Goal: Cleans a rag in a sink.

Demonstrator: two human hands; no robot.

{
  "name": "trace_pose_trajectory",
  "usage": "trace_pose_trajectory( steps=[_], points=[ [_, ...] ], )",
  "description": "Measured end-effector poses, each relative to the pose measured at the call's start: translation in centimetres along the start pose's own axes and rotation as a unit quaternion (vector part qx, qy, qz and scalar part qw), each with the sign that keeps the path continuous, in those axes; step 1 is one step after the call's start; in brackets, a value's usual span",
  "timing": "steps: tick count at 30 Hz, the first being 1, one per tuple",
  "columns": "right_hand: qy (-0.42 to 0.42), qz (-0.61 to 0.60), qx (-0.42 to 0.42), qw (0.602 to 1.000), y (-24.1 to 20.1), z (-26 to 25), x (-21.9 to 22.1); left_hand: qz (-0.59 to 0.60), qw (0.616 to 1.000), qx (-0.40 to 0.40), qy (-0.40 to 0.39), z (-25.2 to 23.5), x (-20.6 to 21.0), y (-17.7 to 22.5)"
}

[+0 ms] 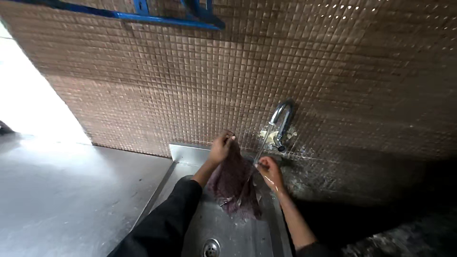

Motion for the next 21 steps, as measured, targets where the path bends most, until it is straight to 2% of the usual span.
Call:
trace_pose_trajectory(
  steps=[1, 2, 4, 5, 7, 9, 13, 15, 19, 21],
  points=[
    [0.036, -0.065, 0.005, 0.997, -1.2, 1.5, 1.1, 0.027, 0.999, -0.039, -0.013, 0.0, 0.9, 0.7],
    [0.029, -0.117, 0.017, 0.993, -2.5, 3.1, 2.4, 0.068, 0.994, -0.088, -0.014, 0.1, 2.0, 1.2],
    [-0.061, -0.172, 0.086, 0.979, -4.1, 5.7, 5.1, 0.185, 0.961, -0.200, 0.042, 1.1, 4.3, 1.6],
    [-0.080, -0.172, 0.115, 0.975, -3.9, 6.2, 6.2, 0.237, 0.937, -0.239, 0.089, 1.6, 4.9, 1.7],
    [-0.026, -0.141, 0.122, 0.982, -2.5, 6.2, 7.8, 0.315, 0.890, -0.268, 0.191, 1.8, 4.9, 1.7],
    [0.028, -0.117, 0.106, 0.987, -0.5, 5.8, 9.2, 0.369, 0.861, -0.265, 0.231, 2.0, 4.4, 2.4],
    [0.103, -0.060, 0.130, 0.984, 0.5, 5.2, 10.1, 0.362, 0.888, -0.255, 0.124, 4.0, 3.3, 6.1],
    [0.124, -0.045, 0.129, 0.983, 1.8, 4.0, 9.9, 0.343, 0.904, -0.236, 0.103, 4.5, 2.8, 6.9],
    [-0.015, -0.015, 0.106, 0.994, 5.7, 2.6, 8.5, 0.265, 0.943, -0.160, 0.119, 3.8, -0.3, 7.0],
    [-0.030, 0.023, 0.064, 0.997, 6.4, 1.8, 6.9, 0.124, 0.984, -0.084, 0.096, 3.0, -2.2, 5.2]
  ],
)
Point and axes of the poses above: each hand's wrist, its own z-axis away from the middle knuckle, its own x-axis out of the palm, y = z × x, the point moved 1 cm from there along -z, towards the middle knuckle, and after that the axes turned 14 degrees about x, right-handed, at the moved point
